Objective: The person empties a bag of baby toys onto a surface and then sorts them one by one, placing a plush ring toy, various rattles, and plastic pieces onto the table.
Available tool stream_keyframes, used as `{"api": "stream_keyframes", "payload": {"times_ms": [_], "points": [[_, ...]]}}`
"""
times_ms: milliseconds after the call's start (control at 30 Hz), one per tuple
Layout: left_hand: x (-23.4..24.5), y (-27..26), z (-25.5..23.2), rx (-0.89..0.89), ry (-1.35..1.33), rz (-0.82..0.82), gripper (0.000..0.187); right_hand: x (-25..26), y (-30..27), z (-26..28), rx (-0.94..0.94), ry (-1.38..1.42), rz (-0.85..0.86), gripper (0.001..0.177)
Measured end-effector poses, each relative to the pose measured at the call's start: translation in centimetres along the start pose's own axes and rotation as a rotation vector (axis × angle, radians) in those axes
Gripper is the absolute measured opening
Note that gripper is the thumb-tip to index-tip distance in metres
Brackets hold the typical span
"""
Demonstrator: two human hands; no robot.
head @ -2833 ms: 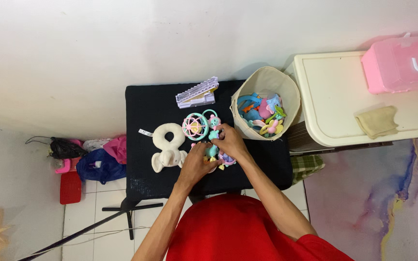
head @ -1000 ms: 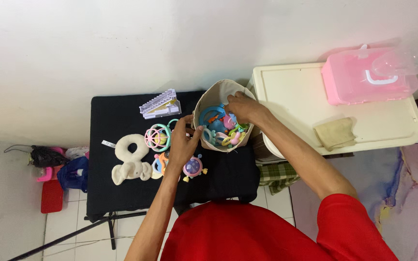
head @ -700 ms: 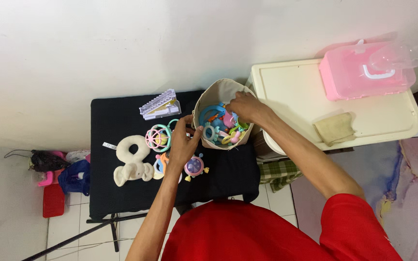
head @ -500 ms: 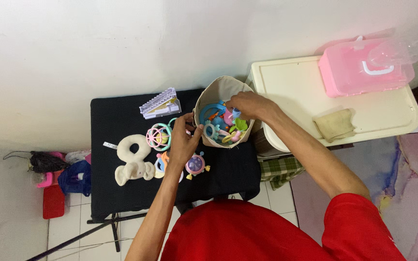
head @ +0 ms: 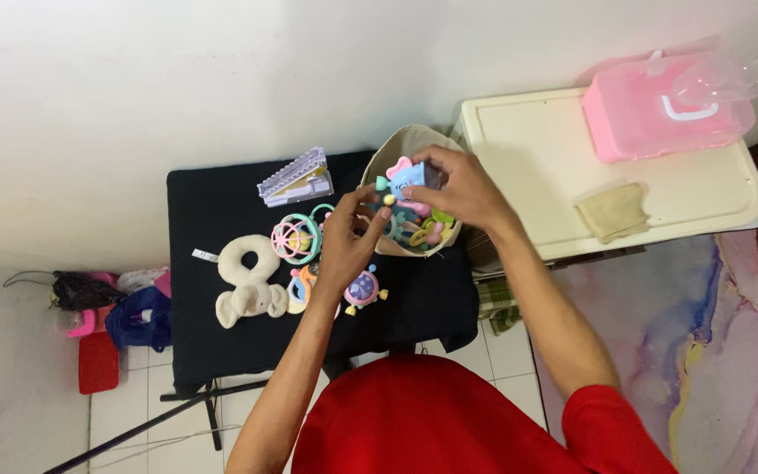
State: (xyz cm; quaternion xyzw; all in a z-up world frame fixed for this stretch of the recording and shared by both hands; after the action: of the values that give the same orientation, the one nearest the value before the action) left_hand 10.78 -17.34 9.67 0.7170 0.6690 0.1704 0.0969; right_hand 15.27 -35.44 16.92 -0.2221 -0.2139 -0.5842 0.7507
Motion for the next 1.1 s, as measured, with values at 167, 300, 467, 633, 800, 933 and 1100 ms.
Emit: {"api": "stream_keyframes", "payload": {"times_ms": [167,300,467,633,800,933,1100], "points": [[0.9,-1.9,1.3,0.074,-0.419,0.036,0.040,-5.8,-3.0,-0.5,-0.010,0.495,-0.020,0.035],[2.6,-4.4,2.7,0.229,-0.472,-0.004,0.036,-10.4,-4.7,-2.2,-0.084,0.750,-0.016,0.033],[4.0,-6.7,4.4,0.271,-0.438,0.030,0.032,-12.7,-6.8,-2.5,0.001,0.571,-0.042,0.032],[5.7,-7.2,5.6,0.318,-0.286,0.070,0.034,-11.1,-9.5,-4.0,-0.136,0.496,-0.099,0.040],[5.9,-6.9,7.9,0.418,-0.061,0.146,0.035,-8.6,-11.7,-6.5,-0.218,0.414,-0.236,0.040],[5.0,-6.2,10.1,0.295,0.219,0.181,0.042,-8.0,-12.3,-7.8,-0.255,0.320,-0.273,0.041],[3.5,-5.7,12.4,0.288,0.405,0.243,0.045,-7.9,-12.5,-8.6,-0.257,0.336,-0.254,0.041]]}}
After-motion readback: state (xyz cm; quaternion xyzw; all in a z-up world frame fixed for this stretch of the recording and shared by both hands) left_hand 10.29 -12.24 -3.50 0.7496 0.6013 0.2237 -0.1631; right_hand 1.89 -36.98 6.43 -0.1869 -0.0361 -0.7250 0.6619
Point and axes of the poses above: each hand's wrist, its own y-axis towards the middle knuckle, its own x-axis out of the back of the hand, z = x × y, the point moved 7 cm from there along y, towards the middle knuckle, and after that the axes turned 9 degrees about -x, right-handed, at the moved point
